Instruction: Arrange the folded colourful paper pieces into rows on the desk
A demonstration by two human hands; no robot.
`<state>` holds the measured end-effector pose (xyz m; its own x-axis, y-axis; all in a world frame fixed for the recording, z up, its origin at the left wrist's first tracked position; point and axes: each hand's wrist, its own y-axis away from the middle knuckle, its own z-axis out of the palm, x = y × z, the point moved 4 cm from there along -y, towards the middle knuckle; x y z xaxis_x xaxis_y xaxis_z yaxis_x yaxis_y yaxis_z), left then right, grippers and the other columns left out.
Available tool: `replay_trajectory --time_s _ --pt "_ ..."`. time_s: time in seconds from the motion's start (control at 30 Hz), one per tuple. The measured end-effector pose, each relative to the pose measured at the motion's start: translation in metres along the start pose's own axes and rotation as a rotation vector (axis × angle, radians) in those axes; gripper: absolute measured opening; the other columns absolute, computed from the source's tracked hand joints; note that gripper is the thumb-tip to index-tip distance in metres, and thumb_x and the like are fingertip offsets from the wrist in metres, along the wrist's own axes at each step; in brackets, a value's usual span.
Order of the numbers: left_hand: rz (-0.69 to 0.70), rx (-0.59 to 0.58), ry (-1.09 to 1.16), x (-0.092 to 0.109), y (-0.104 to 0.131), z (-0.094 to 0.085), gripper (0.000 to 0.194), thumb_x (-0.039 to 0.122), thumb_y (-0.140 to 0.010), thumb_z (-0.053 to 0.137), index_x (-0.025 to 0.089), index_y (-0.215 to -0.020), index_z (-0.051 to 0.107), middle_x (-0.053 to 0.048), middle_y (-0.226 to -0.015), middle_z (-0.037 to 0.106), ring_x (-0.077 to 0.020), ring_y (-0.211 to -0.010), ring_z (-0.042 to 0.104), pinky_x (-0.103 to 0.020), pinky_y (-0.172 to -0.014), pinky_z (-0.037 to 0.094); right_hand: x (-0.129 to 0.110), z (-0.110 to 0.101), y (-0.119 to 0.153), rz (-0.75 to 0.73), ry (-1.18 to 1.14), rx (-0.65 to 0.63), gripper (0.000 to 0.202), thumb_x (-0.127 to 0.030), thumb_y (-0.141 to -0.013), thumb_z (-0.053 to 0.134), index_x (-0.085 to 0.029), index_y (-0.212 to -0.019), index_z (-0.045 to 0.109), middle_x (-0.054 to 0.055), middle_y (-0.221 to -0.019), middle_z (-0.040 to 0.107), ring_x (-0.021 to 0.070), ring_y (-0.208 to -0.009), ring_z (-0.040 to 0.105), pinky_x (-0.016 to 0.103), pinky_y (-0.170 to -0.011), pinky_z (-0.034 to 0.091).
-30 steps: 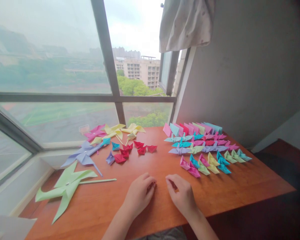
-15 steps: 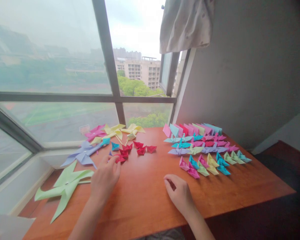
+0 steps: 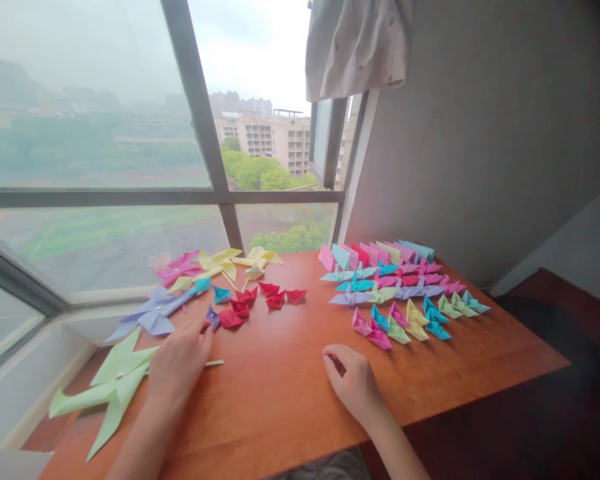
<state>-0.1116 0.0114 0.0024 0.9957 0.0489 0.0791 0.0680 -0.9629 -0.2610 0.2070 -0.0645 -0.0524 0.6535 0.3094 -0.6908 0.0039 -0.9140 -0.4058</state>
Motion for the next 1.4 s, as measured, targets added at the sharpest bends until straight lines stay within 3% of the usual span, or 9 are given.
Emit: replay_trajectory --time_s 0.23,0.47,0.63,0.77,0.93,1.1,1.23,1.4 --pt "-0.046 0.047 0.004 -0.007 0.002 -0.004 0.027 0.03 -0.091 0.046 0.02 -0.102 0.068 -0.009 -0.093 0.074 -0.0262 -0.081 0.068 -0.03 -0.06 0.043 0.001 0.0 0.001 0.018 -0.017 -0.009 0.02 -0.021 -0.09 0.047 -0.021 -0.089 0.067 0.005 -0.083 0.07 0.0178 -0.074 0.066 0.027 -0.068 0.052" --pt "-0.027 0.298 0.035 -0.011 0.006 -0.019 0.025 0.025 -0.092 0.045 0.02 -0.105 0.066 -0.007 -0.105 0.071 -0.025 -0.085 0.066 -0.031 -0.069 0.045 0.001 0.0 0.001 0.001 0.003 0.006 0.02 -0.019 -0.089 0.048 -0.021 -0.089 0.068 0.004 -0.082 0.07 0.0172 -0.074 0.067 0.025 -0.068 0.053" --pt "0.013 0.388 0.21 0.001 0.013 -0.032 0.021 0.026 -0.091 0.049 0.021 -0.102 0.066 -0.004 -0.093 0.068 -0.0181 -0.074 0.062 -0.027 -0.069 0.045 0.002 0.001 0.001 -0.001 0.001 0.007 0.021 -0.021 -0.09 0.047 -0.021 -0.089 0.068 0.005 -0.083 0.071 0.0183 -0.074 0.067 0.027 -0.069 0.053" --pt "0.149 0.278 0.424 0.024 0.022 -0.025 0.018 0.026 -0.089 0.05 0.022 -0.096 0.065 -0.002 -0.086 0.067 -0.0142 -0.064 0.059 -0.024 -0.063 0.045 0.001 0.0 0.001 0.012 -0.01 -0.005 0.02 -0.021 -0.09 0.047 -0.021 -0.09 0.068 0.005 -0.083 0.07 0.018 -0.074 0.067 0.027 -0.069 0.053" --pt "0.382 0.13 0.586 0.067 0.044 -0.01 0.02 0.021 -0.091 0.046 0.023 -0.094 0.066 -0.004 -0.096 0.07 -0.0137 -0.071 0.064 -0.021 -0.064 0.048 -0.004 -0.003 0.0 0.018 -0.037 -0.031 0.02 -0.023 -0.091 0.048 -0.021 -0.092 0.067 0.005 -0.084 0.07 0.0173 -0.073 0.065 0.026 -0.068 0.052" --pt "0.478 -0.021 0.719 0.105 0.063 -0.001 0.022 0.017 -0.091 0.046 0.023 -0.093 0.067 -0.003 -0.088 0.069 -0.0124 -0.067 0.063 -0.019 -0.06 0.048 -0.009 -0.004 0.001 -0.021 -0.053 -0.06 0.02 -0.026 -0.092 0.049 -0.021 -0.101 0.067 0.004 -0.082 0.069 0.0155 -0.068 0.063 0.025 -0.066 0.051" --pt "0.497 -0.087 0.786 0.118 0.07 0.006 0.022 0.014 -0.089 0.047 0.023 -0.091 0.067 -0.003 -0.088 0.069 -0.0116 -0.066 0.062 -0.018 -0.059 0.048 -0.012 -0.003 0.001 -0.035 -0.039 -0.079 0.017 -0.024 -0.092 0.052 -0.021 -0.097 0.067 0.002 -0.078 0.067 0.0139 -0.065 0.061 0.023 -0.062 0.047" --pt "0.461 -0.09 0.824 0.118 0.073 0.017 0.021 0.016 -0.091 0.047 0.023 -0.094 0.066 -0.003 -0.09 0.068 -0.0123 -0.067 0.061 -0.019 -0.06 0.048 -0.01 -0.001 0.001 -0.045 -0.017 -0.085 0.014 -0.022 -0.092 0.053 -0.022 -0.091 0.068 0.002 -0.079 0.067 0.0143 -0.068 0.061 0.024 -0.065 0.046"
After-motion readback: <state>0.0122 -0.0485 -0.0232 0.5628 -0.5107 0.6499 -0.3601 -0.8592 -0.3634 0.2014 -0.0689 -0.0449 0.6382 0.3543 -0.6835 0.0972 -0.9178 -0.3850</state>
